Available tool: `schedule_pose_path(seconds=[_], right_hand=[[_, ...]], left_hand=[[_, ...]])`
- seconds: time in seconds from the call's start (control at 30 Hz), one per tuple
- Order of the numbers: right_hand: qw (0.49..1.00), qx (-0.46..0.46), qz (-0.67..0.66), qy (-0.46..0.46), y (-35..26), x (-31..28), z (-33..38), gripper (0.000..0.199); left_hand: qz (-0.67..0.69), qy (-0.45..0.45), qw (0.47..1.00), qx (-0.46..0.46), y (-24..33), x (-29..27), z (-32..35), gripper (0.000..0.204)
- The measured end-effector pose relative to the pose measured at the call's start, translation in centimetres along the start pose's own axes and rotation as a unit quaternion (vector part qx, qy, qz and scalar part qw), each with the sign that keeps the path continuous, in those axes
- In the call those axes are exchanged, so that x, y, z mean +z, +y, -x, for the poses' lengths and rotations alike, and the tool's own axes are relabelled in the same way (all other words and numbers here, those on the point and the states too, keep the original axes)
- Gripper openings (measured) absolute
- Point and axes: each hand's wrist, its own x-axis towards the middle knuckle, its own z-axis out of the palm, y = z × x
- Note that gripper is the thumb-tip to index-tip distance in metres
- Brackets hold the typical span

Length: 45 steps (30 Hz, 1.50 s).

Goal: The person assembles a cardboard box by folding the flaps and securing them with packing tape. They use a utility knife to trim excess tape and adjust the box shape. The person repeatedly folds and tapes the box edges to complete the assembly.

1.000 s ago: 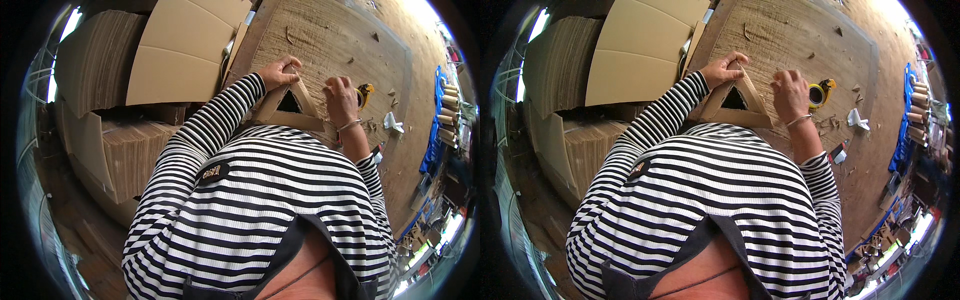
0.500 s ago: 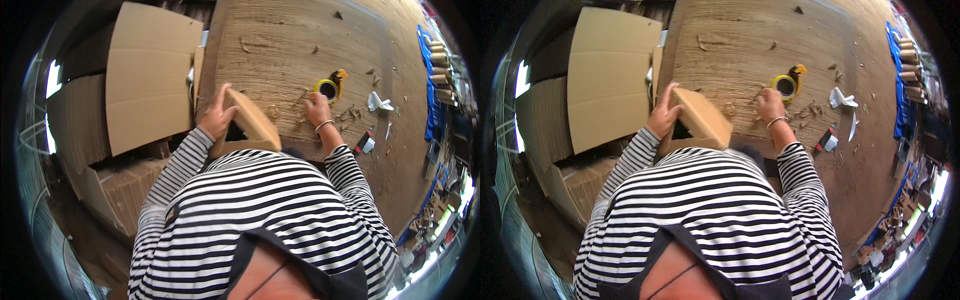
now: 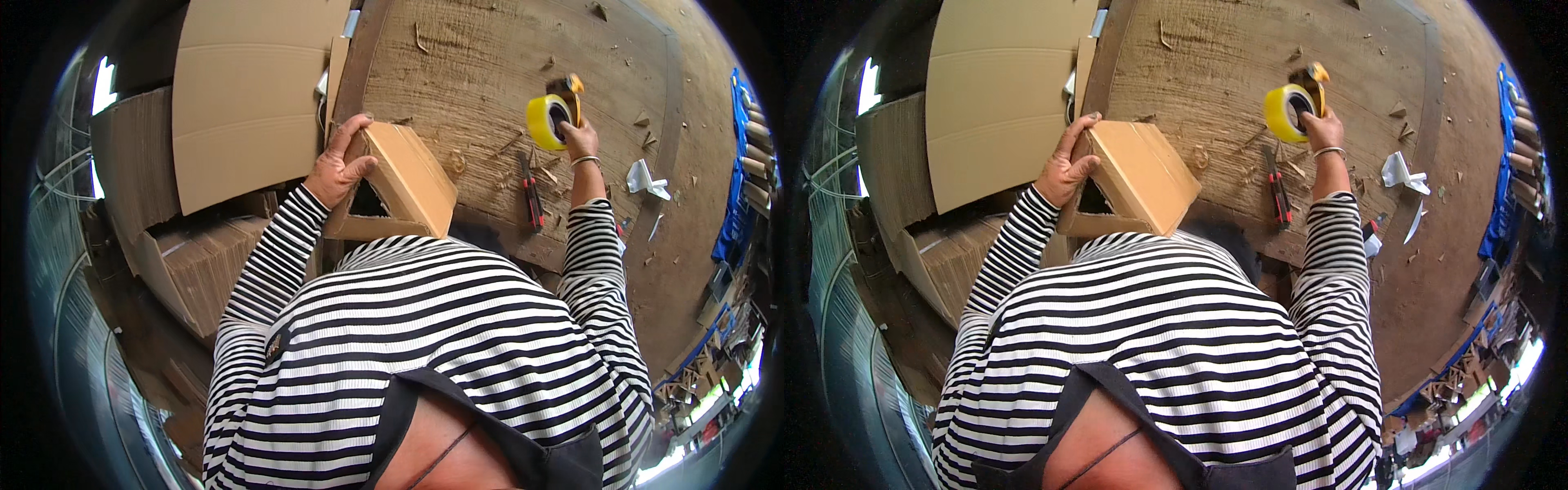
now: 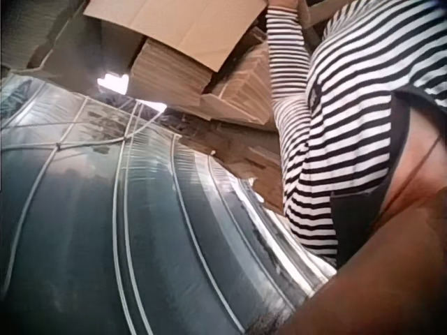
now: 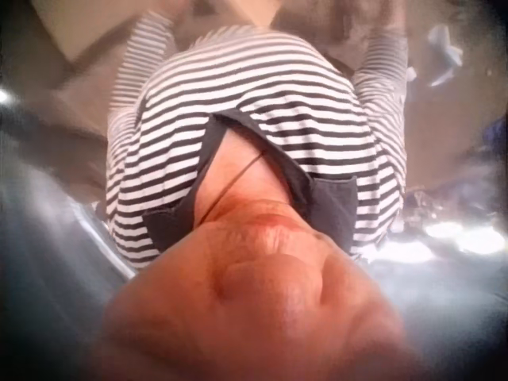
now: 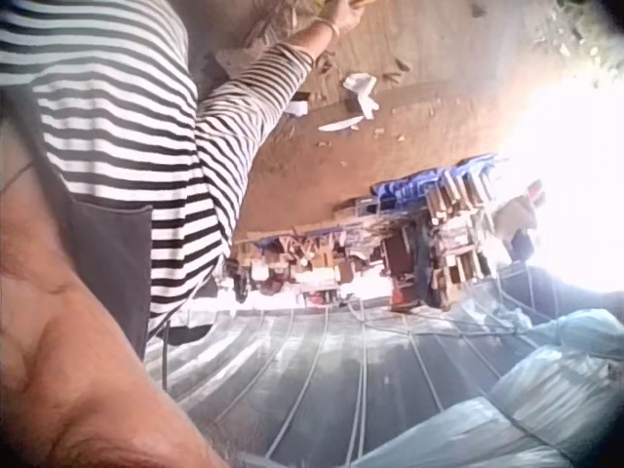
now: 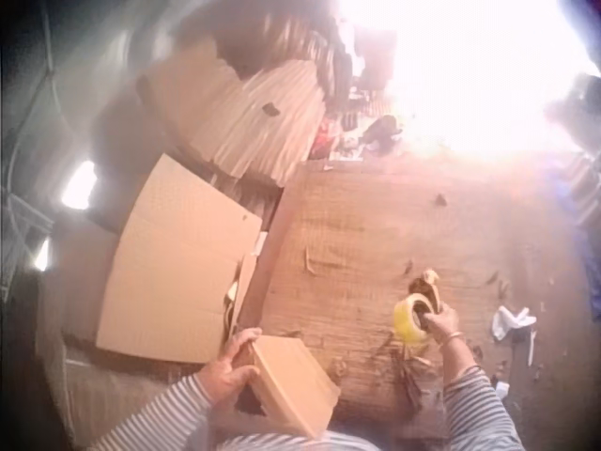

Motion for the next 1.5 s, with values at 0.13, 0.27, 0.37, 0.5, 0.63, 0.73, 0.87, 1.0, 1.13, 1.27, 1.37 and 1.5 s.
schedule_pose_path(seconds=[0.13,0.27,0.37,0.5,0.63,0.73,0.87,1.0,1.13,1.27,1.37,1.5], right_hand=[[0.923,-0.093,-0.358,-0.102,-7.3,0.8,5.9,0.066],[0.85,-0.201,-0.432,-0.226,-14.6,0.0,12.9,0.072],[0.848,-0.243,-0.397,-0.253,-17.8,0.2,17.8,0.075],[0.866,-0.334,-0.258,-0.268,-19.2,1.7,20.3,0.075],[0.866,-0.39,-0.171,-0.26,-20.8,1.6,20.7,0.073],[0.866,-0.417,-0.115,-0.251,-21.8,1.4,20.9,0.07],[0.845,-0.491,-0.006,-0.212,-23.7,1.3,20.5,0.072],[0.807,-0.539,0.099,-0.221,-27.8,1.1,21.4,0.08],[0.789,-0.542,0.136,-0.257,-28.5,0.6,21.0,0.082],[0.788,-0.516,0.171,-0.289,-28.2,-1.0,21.3,0.077],[0.789,-0.507,0.217,-0.271,-28.8,-2.1,21.6,0.076],[0.811,-0.504,0.187,-0.232,-28.3,-1.8,21.5,0.077]], left_hand=[[0.028,-0.003,0.999,-0.024,0.9,0.1,0.0,0.062],[-0.021,-0.004,1.0,-0.002,0.2,0.1,-0.2,0.059],[-0.018,0.007,1.0,0.011,1.3,0.1,-0.7,0.062],[-0.096,0.107,0.985,0.096,0.6,0.7,-0.3,0.07],[-0.125,0.15,0.955,0.224,1.4,0.1,0.5,0.037],[0.222,0.015,0.973,0.063,1.7,-1.3,0.9,0.025],[0.473,-0.093,0.873,0.081,1.4,-3.0,0.0,0.04],[0.583,-0.076,0.806,-0.074,3.1,-3.0,0.6,0.043],[0.564,-0.09,0.821,-0.025,0.9,-3.1,1.0,0.034],[0.623,-0.072,0.778,0.02,-1.9,-2.1,2.0,0.027],[0.693,-0.047,0.718,-0.041,-4.1,-0.4,2.3,0.036],[0.727,-0.049,0.684,-0.019,-5.5,0.5,1.0,0.04]])
